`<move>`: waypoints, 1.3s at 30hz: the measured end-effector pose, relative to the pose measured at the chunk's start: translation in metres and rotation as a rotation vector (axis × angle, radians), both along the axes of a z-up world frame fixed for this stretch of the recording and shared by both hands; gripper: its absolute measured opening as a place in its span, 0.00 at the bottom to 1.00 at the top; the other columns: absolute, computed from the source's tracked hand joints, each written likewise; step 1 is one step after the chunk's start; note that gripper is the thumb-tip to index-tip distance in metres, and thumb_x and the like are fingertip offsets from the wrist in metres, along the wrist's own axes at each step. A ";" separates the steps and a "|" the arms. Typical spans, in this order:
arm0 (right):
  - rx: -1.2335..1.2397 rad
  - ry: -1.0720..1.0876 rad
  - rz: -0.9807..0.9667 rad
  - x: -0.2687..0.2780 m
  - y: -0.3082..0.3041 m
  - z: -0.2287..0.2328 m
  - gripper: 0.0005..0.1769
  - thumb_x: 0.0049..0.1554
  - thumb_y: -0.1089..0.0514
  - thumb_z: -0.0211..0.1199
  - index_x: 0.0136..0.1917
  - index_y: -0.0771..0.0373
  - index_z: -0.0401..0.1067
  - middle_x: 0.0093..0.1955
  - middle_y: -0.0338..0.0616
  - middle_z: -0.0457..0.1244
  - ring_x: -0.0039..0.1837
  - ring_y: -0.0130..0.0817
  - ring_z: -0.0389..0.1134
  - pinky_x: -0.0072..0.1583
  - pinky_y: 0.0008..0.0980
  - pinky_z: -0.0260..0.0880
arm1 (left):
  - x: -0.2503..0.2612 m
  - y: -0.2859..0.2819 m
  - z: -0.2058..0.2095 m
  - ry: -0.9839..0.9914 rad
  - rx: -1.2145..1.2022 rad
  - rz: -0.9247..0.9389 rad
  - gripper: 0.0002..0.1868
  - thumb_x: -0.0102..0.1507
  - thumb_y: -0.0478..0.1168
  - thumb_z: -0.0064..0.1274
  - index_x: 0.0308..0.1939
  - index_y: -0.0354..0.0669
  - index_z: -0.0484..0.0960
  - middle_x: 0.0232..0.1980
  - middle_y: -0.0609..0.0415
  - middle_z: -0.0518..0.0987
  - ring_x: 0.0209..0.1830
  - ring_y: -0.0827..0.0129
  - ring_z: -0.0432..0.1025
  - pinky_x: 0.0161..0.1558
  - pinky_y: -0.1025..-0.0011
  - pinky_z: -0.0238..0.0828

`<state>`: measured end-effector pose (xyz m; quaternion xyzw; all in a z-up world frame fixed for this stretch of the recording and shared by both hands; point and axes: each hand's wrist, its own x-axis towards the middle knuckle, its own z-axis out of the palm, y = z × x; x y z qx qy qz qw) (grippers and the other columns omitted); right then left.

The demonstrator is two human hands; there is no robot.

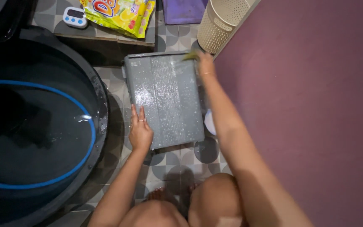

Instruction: The recorder is scrubbing and rinsing plastic containers and a bin on a bathroom floor using a sponge and water scoop.

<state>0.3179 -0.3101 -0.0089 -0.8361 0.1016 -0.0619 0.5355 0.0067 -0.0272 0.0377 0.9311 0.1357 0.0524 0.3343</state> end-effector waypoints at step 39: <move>-0.842 0.222 0.396 -0.244 -0.154 -0.170 0.24 0.46 0.49 0.77 0.51 0.63 0.76 0.55 0.61 0.66 0.59 0.60 0.69 0.61 0.49 0.69 | 0.004 0.002 -0.016 -0.095 0.261 -0.086 0.29 0.68 0.39 0.43 0.75 0.44 0.68 0.82 0.52 0.58 0.74 0.44 0.61 0.67 0.53 0.64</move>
